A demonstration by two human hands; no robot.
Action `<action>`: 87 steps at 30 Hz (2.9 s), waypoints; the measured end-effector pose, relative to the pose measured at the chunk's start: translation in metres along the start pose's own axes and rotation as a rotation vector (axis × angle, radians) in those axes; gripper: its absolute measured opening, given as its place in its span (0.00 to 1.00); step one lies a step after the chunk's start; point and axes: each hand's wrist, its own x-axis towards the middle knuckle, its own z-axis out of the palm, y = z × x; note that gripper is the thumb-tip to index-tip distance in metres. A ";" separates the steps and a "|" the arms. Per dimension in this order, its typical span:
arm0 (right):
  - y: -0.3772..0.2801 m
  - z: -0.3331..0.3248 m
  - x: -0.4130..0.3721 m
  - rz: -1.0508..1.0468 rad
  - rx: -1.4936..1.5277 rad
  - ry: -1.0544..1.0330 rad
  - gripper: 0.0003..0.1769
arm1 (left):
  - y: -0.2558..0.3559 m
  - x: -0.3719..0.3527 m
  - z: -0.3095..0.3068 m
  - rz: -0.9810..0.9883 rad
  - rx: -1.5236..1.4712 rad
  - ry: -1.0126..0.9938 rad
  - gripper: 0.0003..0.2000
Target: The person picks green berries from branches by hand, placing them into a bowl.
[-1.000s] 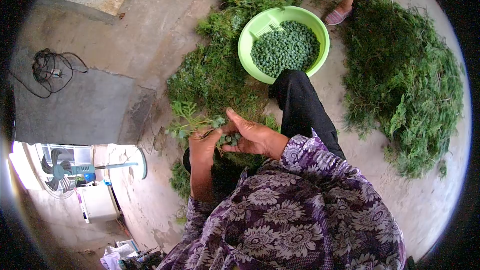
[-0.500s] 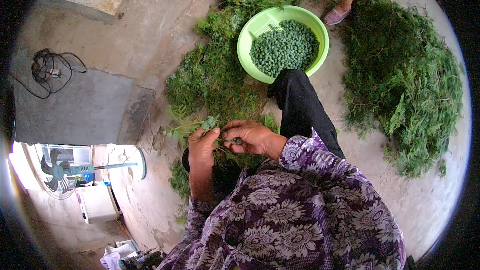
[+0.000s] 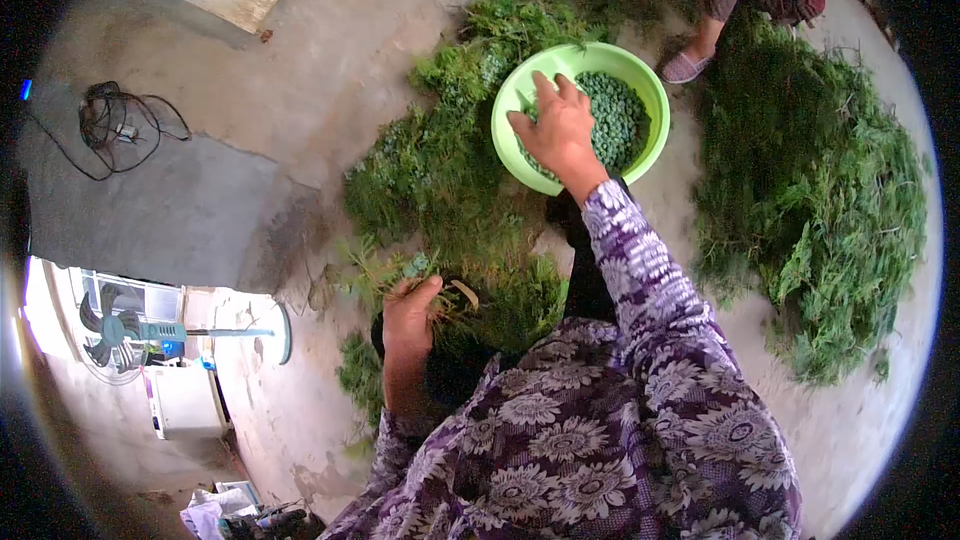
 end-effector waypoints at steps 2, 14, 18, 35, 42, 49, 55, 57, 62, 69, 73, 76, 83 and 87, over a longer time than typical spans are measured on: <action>-0.006 -0.016 -0.003 -0.013 -0.016 -0.016 0.31 | -0.002 0.002 0.000 -0.003 0.004 0.023 0.12; -0.099 -0.054 -0.084 0.019 1.118 -0.970 0.30 | -0.012 -0.003 0.008 0.140 0.069 -0.211 0.09; -0.091 -0.038 -0.095 0.079 1.212 -1.036 0.20 | -0.020 0.000 0.011 0.121 0.142 -0.195 0.06; -0.092 -0.045 -0.119 0.408 1.146 -1.280 0.11 | -0.003 -0.020 0.018 0.294 0.262 -0.051 0.17; -0.084 -0.037 -0.124 0.286 0.948 -1.267 0.13 | -0.013 -0.017 0.016 0.410 0.306 0.063 0.13; -0.071 -0.036 -0.132 0.101 0.779 -1.051 0.08 | -0.020 -0.012 0.020 0.467 0.351 0.131 0.10; -0.032 -0.032 -0.128 0.868 1.236 -1.365 0.09 | 0.040 -0.014 0.001 0.041 0.420 0.370 0.11; -0.043 -0.055 -0.104 1.103 1.370 -1.410 0.09 | 0.031 -0.013 0.006 0.383 0.545 0.207 0.12; -0.059 -0.063 -0.093 0.949 1.606 -1.362 0.14 | 0.009 -0.008 0.010 0.306 0.522 0.102 0.12; -0.075 -0.062 -0.097 0.877 1.608 -1.165 0.19 | 0.013 -0.013 0.014 0.295 0.655 0.061 0.12; -0.087 -0.070 -0.092 0.669 1.388 -0.988 0.24 | 0.003 -0.014 0.015 0.373 0.672 0.053 0.10; -0.091 -0.056 -0.098 0.442 1.285 -0.763 0.26 | -0.008 -0.006 0.011 0.516 0.765 -0.010 0.10; -0.089 -0.054 -0.099 0.345 1.331 -0.717 0.17 | -0.004 -0.011 0.019 0.554 0.792 -0.039 0.07; -0.089 -0.057 -0.097 0.434 1.405 -0.696 0.09 | 0.001 -0.015 0.022 0.582 0.725 -0.092 0.06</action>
